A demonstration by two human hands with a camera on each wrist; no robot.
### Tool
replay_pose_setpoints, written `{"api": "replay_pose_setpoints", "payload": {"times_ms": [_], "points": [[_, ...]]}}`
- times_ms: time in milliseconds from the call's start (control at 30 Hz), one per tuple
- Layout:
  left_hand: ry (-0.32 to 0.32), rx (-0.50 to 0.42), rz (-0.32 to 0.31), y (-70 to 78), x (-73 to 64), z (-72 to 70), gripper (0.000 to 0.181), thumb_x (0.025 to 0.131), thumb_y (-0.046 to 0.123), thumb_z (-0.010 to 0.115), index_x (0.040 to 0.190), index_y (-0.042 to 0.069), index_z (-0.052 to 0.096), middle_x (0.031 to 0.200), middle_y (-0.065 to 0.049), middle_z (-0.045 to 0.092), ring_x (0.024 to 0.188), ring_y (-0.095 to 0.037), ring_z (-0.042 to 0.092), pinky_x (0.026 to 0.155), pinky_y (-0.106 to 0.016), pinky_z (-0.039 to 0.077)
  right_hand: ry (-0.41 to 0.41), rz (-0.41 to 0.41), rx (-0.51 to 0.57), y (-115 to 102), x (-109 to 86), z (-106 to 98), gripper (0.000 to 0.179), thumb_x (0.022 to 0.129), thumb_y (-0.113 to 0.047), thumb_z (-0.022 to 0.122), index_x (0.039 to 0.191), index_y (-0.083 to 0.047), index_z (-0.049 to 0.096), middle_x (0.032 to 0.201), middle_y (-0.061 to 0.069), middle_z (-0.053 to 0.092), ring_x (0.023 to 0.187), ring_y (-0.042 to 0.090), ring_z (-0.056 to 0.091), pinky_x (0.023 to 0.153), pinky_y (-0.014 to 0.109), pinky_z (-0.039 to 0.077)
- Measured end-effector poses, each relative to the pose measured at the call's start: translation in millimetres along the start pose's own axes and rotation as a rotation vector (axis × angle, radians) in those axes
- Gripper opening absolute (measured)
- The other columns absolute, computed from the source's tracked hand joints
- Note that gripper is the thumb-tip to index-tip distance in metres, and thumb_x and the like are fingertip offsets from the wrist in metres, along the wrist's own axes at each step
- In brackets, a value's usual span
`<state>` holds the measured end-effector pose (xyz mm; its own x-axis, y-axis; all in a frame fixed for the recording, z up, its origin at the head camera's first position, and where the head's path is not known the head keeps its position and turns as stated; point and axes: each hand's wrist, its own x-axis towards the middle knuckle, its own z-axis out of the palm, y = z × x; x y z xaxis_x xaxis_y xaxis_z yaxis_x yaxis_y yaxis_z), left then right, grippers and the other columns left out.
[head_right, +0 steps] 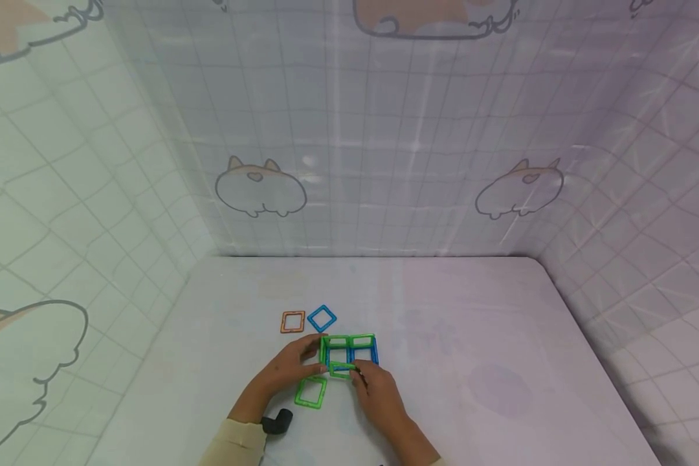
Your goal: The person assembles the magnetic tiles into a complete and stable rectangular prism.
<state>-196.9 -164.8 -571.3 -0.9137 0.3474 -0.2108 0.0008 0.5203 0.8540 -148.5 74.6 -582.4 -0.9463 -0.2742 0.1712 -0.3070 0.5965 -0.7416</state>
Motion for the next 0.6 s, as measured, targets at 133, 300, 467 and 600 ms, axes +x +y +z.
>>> {"api": "replay_pose_setpoints", "payload": {"times_ms": [133,300,467,600], "points": [[-0.009,-0.020,0.004,-1.8,1.4,-0.6,0.075,0.085,0.042,0.078,0.149,0.017,0.045,0.151,-0.007,0.048,0.135,-0.031,0.051,0.111,-0.045,0.043,-0.009,-0.002,-0.012,0.3,2.4,1.5,0.021,0.099,-0.017,0.063,0.118,-0.010,0.068,0.105,-0.003,0.072,0.087,0.000,0.060,0.073,0.023,0.056],[-0.017,-0.025,0.016,-3.1,1.7,-1.4,0.077,0.085,0.042,0.078,0.149,0.015,0.045,0.150,-0.007,0.048,0.134,-0.031,0.051,0.111,-0.045,0.043,-0.025,0.000,-0.027,-0.1,5.4,3.4,0.022,0.099,-0.018,0.062,0.119,-0.010,0.068,0.108,-0.002,0.072,0.093,0.004,0.063,0.078,0.026,0.057],[-0.021,-0.022,0.022,-3.1,0.7,-2.0,0.076,0.085,0.040,0.078,0.148,0.013,0.045,0.150,-0.009,0.048,0.135,-0.032,0.050,0.111,-0.046,0.042,-0.059,0.012,-0.020,0.3,8.6,5.1,0.023,0.100,-0.020,0.061,0.120,-0.009,0.067,0.112,0.000,0.072,0.101,0.009,0.066,0.083,0.030,0.058],[-0.021,-0.032,0.026,-3.1,0.5,-2.1,0.076,0.085,0.039,0.079,0.148,0.012,0.046,0.150,-0.009,0.048,0.135,-0.032,0.050,0.112,-0.045,0.042,-0.075,-0.003,-0.005,1.2,11.7,5.6,0.023,0.101,-0.020,0.060,0.120,-0.010,0.067,0.109,-0.002,0.072,0.099,0.007,0.065,0.081,0.030,0.058]]}}
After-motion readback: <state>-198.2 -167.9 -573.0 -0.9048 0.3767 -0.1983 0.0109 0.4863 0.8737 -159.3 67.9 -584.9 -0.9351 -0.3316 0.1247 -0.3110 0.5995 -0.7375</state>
